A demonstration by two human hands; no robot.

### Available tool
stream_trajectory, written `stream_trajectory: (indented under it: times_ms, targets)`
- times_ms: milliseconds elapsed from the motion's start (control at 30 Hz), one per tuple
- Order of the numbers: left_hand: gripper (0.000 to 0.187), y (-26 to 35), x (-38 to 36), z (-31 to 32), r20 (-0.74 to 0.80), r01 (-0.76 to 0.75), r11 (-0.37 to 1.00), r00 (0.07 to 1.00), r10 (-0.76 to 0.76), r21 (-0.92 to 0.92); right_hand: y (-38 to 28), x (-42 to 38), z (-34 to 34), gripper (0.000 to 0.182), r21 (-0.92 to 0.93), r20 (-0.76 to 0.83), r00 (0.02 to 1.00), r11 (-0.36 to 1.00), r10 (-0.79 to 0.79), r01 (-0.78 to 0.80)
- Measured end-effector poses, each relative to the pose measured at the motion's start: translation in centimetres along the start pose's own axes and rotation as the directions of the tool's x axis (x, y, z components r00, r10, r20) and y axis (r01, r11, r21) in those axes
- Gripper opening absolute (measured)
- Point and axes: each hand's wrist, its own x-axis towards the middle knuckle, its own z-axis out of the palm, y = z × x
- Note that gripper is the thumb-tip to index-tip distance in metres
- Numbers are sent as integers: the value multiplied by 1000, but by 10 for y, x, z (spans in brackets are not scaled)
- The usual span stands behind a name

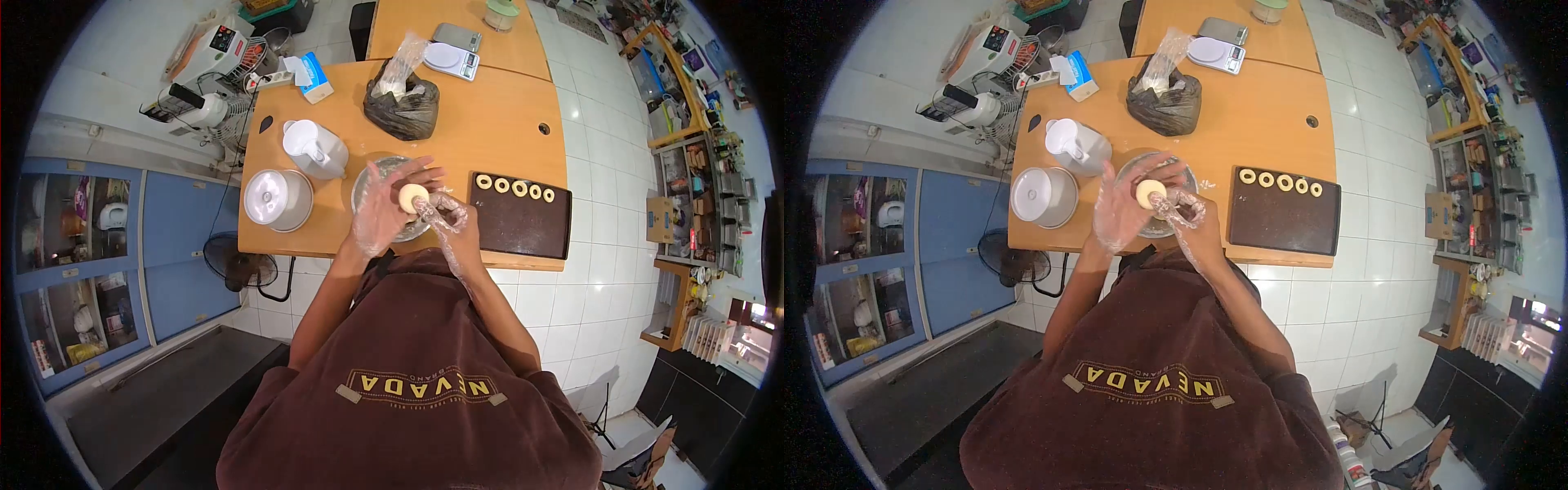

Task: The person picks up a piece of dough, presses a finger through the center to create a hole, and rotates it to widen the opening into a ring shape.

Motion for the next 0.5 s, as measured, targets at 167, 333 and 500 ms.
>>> stream_trajectory:
  times_ms: [167,333,500]
  targets:
    - [94,-5,5,13,58,68,824,997,-42,-563,-18,-4,6,19,-456,19,991,881,-132,126]
    - [95,-5,5,22,4,22,734,1000,-26,-678,-15,-9,-9,18,-476,-71,965,859,-254,191]
    - [94,5,11,32,67,28,745,998,22,-666,10,-2,-11,66,-88,-176,976,990,-128,114]
